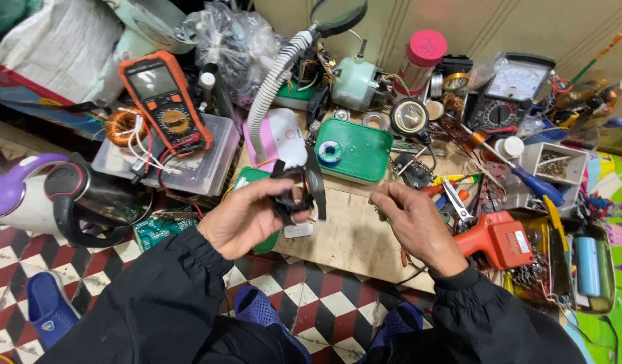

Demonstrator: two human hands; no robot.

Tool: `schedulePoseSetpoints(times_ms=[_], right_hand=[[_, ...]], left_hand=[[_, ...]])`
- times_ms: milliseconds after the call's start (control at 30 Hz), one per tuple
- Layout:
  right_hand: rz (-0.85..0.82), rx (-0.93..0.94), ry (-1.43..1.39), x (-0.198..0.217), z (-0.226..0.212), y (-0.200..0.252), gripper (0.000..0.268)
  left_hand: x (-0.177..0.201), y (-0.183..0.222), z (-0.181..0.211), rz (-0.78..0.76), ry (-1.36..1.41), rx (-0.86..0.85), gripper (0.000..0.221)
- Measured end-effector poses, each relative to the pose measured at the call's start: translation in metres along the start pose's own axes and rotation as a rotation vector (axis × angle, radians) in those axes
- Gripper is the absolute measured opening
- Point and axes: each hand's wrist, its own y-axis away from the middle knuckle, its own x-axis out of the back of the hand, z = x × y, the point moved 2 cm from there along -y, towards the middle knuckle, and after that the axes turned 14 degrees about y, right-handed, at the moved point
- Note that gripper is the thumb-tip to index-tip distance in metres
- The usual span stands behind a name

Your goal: Inspecting and managing thin wires on a small electronic component, likely a motor coil, at a repair station.

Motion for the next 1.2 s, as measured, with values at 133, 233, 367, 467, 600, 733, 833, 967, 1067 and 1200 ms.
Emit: schedulePoseSetpoints(times_ms=[133, 233, 367, 467, 600, 733, 833, 967, 1067, 1200], right_hand=[[-0.097, -0.021, 0.056, -0.004, 0.008, -0.003, 0.033], [-0.203, -0.025, -0.016, -0.015, 0.020, -0.008, 0.029], [-0.246, -0.021, -0.045, -0.015, 0.017, -0.003, 0.024], [-0.268, 0.006, -0.050, -0.016, 0.014, -0.001, 0.023], [-0.289, 0.058, -0.063, -0.014, 0.009, 0.003, 0.022], [-0.288, 0.083, -0.079, -0.010, -0.001, 0.011, 0.022], [-0.272, 0.122, -0.031, -0.004, -0.009, 0.015, 0.024], [-0.256, 0.153, -0.171, 0.006, -0.024, 0.021, 0.020], [-0.223, 0.143, -0.211, 0.014, -0.037, 0.024, 0.021], [-0.103, 0.105, -0.141, 0.018, -0.038, 0.025, 0.020]], left_hand=[[-0.004, 0.006, 0.013, 0.056, 0.110, -0.075, 0.034], [0.002, 0.003, 0.014, 0.085, 0.196, -0.101, 0.031], [0.009, -0.007, 0.011, 0.121, 0.258, -0.133, 0.032], [0.013, -0.013, 0.007, 0.120, 0.268, -0.148, 0.033], [0.012, -0.014, 0.004, 0.153, 0.261, -0.147, 0.035], [0.010, -0.011, 0.002, 0.181, 0.207, -0.149, 0.033], [0.010, -0.012, -0.001, 0.179, 0.159, -0.152, 0.037], [0.005, -0.010, -0.007, 0.161, -0.070, -0.204, 0.048], [0.013, -0.010, -0.013, 0.109, -0.343, -0.222, 0.057], [0.010, -0.007, -0.027, -0.051, -0.719, -0.199, 0.066]])
